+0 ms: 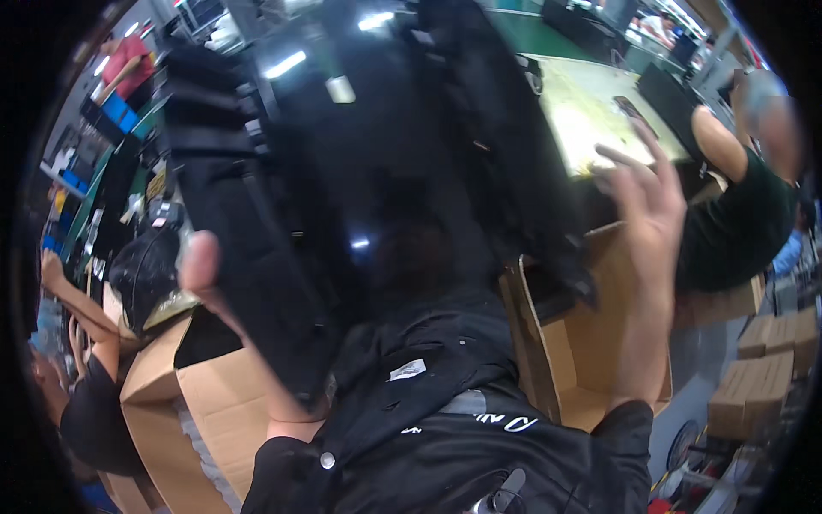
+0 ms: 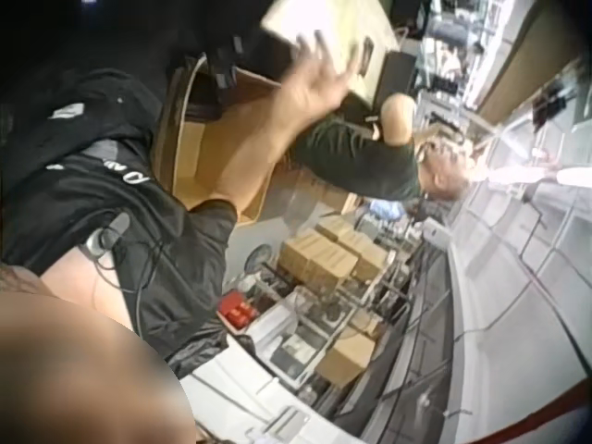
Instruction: Assembling components of an electronic device, including connecting wires and organizing parts on a production line.
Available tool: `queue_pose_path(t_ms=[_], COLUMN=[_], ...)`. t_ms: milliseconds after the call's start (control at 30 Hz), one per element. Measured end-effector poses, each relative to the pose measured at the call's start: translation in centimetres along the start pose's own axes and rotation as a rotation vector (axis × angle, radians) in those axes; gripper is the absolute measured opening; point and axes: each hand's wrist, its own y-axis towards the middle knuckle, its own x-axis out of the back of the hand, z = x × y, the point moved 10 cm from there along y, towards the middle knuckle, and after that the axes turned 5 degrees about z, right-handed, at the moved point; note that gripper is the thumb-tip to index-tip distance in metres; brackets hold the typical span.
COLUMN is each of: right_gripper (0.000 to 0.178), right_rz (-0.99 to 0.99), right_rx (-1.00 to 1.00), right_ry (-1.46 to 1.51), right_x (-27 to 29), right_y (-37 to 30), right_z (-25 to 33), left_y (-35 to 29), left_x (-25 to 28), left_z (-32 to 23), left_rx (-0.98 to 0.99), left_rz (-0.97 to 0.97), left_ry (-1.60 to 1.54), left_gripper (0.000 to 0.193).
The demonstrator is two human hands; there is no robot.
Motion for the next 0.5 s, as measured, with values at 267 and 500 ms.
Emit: queue_pose_path(t_ms=[267,500], right_gripper=[0.050,0.086], right_rz=[0.605,0.687], right_rx=[0.796,0.920], right_ry=[-0.760,-0.709], right_x=[-31.7,-31.4], right_y=[3.2,4.6], right_z=[1.7,2.6], left_y=[-2.3,-3.5], left_x=[-2.3,1.0], left_z=[-12.9,-21.4], left_rx=[-0.658,-0.825], left_rz=[-0.433,-0.518], left_ry=[0.738,0.975], left_gripper=[0.050,0.035])
